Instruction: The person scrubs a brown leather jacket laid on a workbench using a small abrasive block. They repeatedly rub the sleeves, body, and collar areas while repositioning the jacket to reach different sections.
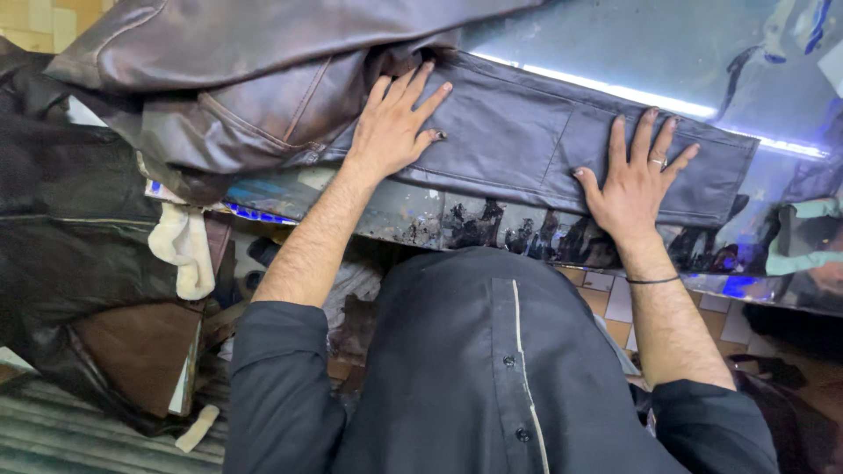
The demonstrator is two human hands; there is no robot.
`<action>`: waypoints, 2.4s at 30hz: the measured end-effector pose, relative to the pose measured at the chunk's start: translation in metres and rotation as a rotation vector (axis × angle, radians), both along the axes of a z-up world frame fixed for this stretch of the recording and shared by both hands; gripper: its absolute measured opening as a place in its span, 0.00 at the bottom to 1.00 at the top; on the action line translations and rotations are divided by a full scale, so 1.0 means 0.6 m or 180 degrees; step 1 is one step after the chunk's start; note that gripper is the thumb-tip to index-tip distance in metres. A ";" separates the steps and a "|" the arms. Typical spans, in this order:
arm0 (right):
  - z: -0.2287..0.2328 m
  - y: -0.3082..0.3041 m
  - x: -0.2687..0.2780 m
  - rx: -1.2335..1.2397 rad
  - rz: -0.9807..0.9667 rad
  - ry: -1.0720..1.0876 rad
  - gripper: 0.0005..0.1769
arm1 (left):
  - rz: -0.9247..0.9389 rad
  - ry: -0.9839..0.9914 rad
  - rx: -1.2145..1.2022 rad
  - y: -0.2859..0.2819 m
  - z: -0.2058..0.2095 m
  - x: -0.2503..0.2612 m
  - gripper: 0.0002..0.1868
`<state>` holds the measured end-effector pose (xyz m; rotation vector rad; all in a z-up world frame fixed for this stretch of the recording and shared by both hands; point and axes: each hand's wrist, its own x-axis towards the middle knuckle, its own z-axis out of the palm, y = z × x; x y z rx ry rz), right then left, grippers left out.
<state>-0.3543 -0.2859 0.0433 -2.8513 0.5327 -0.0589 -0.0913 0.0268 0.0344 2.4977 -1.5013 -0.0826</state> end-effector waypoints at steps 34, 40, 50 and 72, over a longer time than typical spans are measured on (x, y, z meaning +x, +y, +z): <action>0.018 0.219 0.320 -0.0101 0.1532 -0.1103 0.11 | -0.0093 -0.0116 -0.0583 0.079 -0.019 -0.098 0.42; -0.035 0.240 0.362 -0.0441 0.1015 -0.0862 0.09 | 0.0092 -0.0421 -0.0859 0.088 -0.045 -0.101 0.38; -0.080 0.180 0.373 0.0835 0.0798 -0.1043 0.07 | 0.0021 -0.0287 -0.0930 0.089 -0.020 -0.099 0.47; 0.058 -0.065 -0.048 -0.0659 -0.0754 0.0098 0.47 | -0.0236 0.0507 -0.0301 0.013 0.020 -0.062 0.49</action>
